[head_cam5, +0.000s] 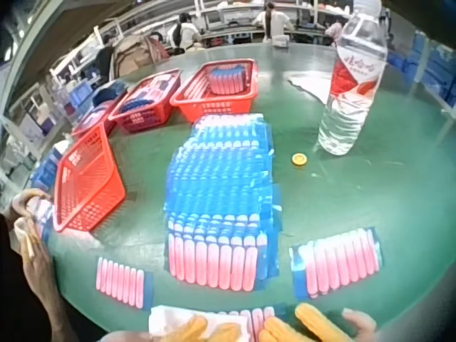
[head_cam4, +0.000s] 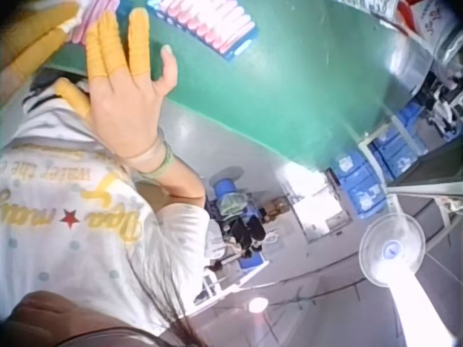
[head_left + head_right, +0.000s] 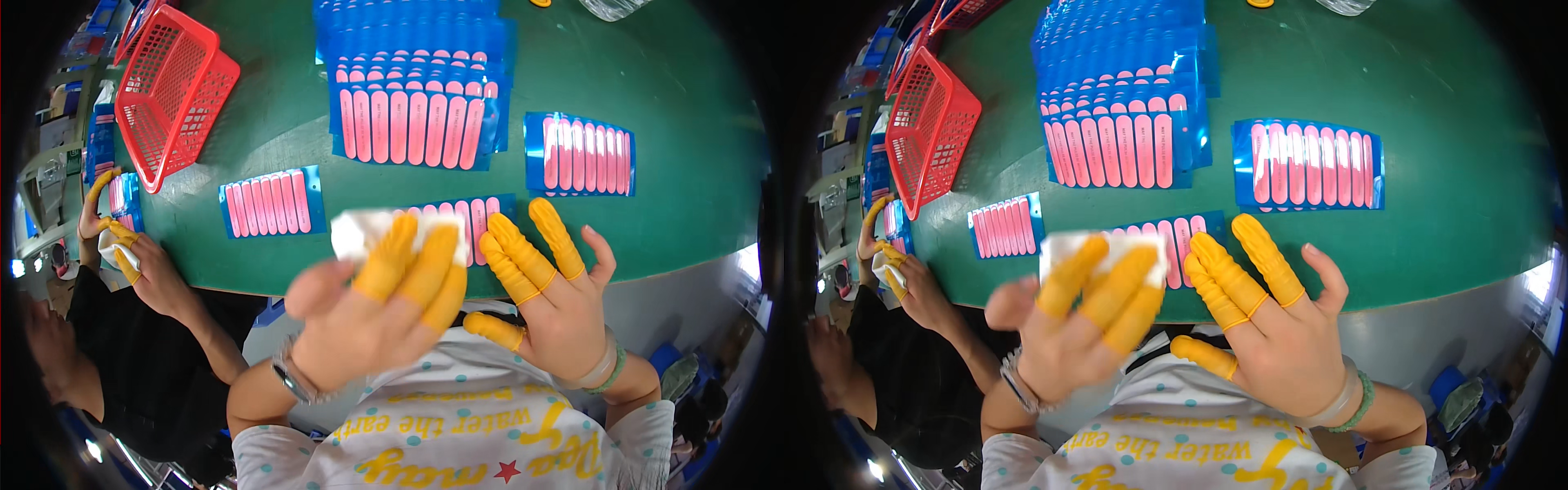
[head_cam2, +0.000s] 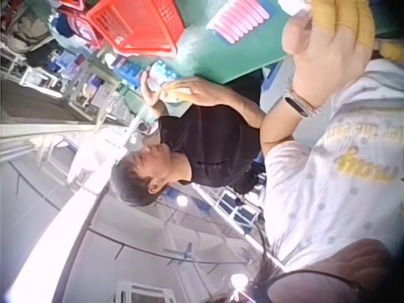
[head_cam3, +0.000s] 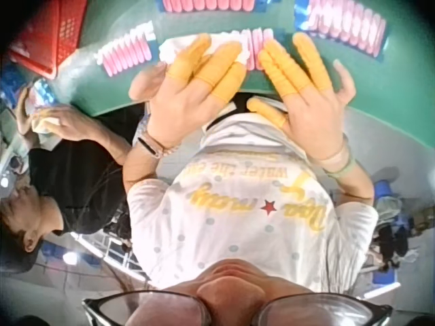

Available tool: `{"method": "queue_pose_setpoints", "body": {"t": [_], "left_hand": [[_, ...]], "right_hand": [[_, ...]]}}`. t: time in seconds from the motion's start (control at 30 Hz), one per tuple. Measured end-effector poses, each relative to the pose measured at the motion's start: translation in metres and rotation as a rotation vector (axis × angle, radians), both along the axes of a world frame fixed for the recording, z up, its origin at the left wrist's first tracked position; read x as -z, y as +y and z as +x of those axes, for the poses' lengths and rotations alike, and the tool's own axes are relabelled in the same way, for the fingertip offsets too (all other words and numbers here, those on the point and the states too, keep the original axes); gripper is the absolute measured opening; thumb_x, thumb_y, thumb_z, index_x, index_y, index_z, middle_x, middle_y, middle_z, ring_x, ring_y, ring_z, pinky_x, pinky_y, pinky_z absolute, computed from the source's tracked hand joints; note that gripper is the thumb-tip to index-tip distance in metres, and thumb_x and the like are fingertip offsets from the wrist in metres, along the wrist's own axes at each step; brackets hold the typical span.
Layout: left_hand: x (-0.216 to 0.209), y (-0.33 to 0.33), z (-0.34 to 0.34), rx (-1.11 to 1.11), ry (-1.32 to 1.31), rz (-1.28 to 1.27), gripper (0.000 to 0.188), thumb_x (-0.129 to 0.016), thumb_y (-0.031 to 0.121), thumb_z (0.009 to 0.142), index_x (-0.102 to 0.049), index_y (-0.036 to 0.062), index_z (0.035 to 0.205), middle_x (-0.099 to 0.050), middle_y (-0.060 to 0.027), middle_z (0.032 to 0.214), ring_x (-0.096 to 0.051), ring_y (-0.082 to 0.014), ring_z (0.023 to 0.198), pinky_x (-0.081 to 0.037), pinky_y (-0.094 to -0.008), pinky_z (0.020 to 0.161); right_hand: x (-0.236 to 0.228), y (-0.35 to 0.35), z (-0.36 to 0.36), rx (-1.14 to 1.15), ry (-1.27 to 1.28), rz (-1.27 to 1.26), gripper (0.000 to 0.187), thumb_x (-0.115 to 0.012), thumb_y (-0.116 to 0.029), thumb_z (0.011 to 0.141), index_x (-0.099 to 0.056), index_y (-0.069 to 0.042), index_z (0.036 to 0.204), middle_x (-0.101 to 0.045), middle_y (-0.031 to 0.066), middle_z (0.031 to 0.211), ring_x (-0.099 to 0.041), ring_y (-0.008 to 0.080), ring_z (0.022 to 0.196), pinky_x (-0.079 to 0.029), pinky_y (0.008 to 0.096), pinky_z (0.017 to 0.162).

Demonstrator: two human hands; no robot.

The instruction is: The person cleans small pink silicone components that are resting on a blue adhesive sheet, wiping them with a white cloth.

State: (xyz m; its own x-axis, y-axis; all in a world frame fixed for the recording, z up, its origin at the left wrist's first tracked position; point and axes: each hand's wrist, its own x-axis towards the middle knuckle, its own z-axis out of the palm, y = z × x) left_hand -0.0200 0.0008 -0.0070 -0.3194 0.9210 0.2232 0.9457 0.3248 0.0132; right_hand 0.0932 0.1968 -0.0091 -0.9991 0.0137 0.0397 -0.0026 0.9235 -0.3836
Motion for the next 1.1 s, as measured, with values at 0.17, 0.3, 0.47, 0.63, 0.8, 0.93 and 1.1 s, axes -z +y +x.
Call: {"method": "queue_pose_setpoints", "body": {"t": [0.17, 0.3, 0.47, 0.63, 0.8, 0.93, 1.1], "left_hand": [[0.010, 0.002, 0.001, -0.006, 0.031, 0.101, 0.025, -0.060, 0.018, 0.081, -0.071, 0.0184, 0.104, -0.070, -0.0008, 0.118, -0.065, -0.0198, 0.115, -0.039, -0.0371, 0.074], [0.006, -0.014, 0.027, 0.098, -0.069, 0.032, 0.031, -0.071, 0.013, 0.073, -0.074, 0.0109, 0.103, -0.069, -0.0086, 0.121, -0.064, -0.0316, 0.113, -0.051, -0.0366, 0.099], [-0.004, -0.008, 0.028, 0.036, -0.160, 0.060, 0.028, -0.070, 0.017, 0.074, -0.074, 0.0124, 0.101, -0.071, -0.0081, 0.116, -0.063, -0.0304, 0.113, -0.050, -0.0374, 0.099], [-0.009, 0.024, -0.012, -0.016, -0.095, 0.070, 0.029, -0.071, 0.018, 0.073, -0.073, 0.0117, 0.102, -0.070, -0.0086, 0.118, -0.064, -0.0340, 0.110, -0.050, -0.0422, 0.093], [0.001, 0.004, 0.021, 0.129, -0.003, 0.010, 0.029, -0.070, 0.016, 0.075, -0.074, 0.0112, 0.104, -0.070, -0.0086, 0.118, -0.064, -0.0313, 0.110, -0.048, -0.0391, 0.102], [0.002, 0.003, 0.024, 0.066, -0.090, 0.057, 0.030, -0.069, 0.014, 0.075, -0.074, 0.0101, 0.104, -0.070, -0.0088, 0.118, -0.062, -0.0309, 0.114, -0.047, -0.0380, 0.104], [0.004, 0.030, -0.008, 0.020, 0.013, 0.090, 0.025, -0.060, 0.017, 0.082, -0.071, 0.0157, 0.105, -0.069, -0.0054, 0.119, -0.064, -0.0320, 0.113, -0.045, -0.0352, 0.072]], "right_hand": [[0.003, -0.004, 0.000, 0.018, 0.030, 0.023, 0.054, -0.069, -0.052, 0.083, -0.071, -0.013, 0.120, -0.064, -0.0006, 0.133, -0.052, 0.0226, 0.132, -0.019, 0.0523, 0.109], [0.002, -0.001, -0.002, 0.004, 0.016, -0.008, 0.053, -0.069, -0.051, 0.083, -0.071, -0.012, 0.120, -0.064, 0.0004, 0.133, -0.052, 0.0230, 0.132, -0.019, 0.0522, 0.109], [-0.001, 0.005, 0.002, -0.003, 0.011, 0.001, 0.057, -0.069, -0.052, 0.082, -0.070, -0.011, 0.121, -0.064, 0.0020, 0.133, -0.052, 0.0253, 0.132, -0.020, 0.0529, 0.109], [-0.005, 0.004, 0.002, 0.010, 0.013, -0.025, 0.059, -0.071, -0.052, 0.080, -0.069, -0.010, 0.121, -0.063, 0.0012, 0.134, -0.051, 0.0272, 0.133, -0.020, 0.0539, 0.109], [-0.001, 0.010, 0.002, 0.001, 0.015, -0.022, 0.057, -0.072, -0.050, 0.080, -0.070, -0.010, 0.120, -0.063, 0.0016, 0.135, -0.050, 0.0285, 0.134, -0.019, 0.0553, 0.109], [0.003, 0.022, 0.005, -0.030, 0.000, -0.043, 0.064, -0.070, -0.053, 0.082, -0.064, -0.011, 0.131, -0.060, 0.0024, 0.138, -0.044, 0.0338, 0.139, -0.012, 0.0552, 0.112], [0.006, 0.018, 0.007, -0.042, 0.036, 0.046, 0.057, -0.070, -0.051, 0.083, -0.068, -0.012, 0.124, -0.064, 0.0009, 0.134, -0.048, 0.0318, 0.136, -0.015, 0.0556, 0.112]]}}
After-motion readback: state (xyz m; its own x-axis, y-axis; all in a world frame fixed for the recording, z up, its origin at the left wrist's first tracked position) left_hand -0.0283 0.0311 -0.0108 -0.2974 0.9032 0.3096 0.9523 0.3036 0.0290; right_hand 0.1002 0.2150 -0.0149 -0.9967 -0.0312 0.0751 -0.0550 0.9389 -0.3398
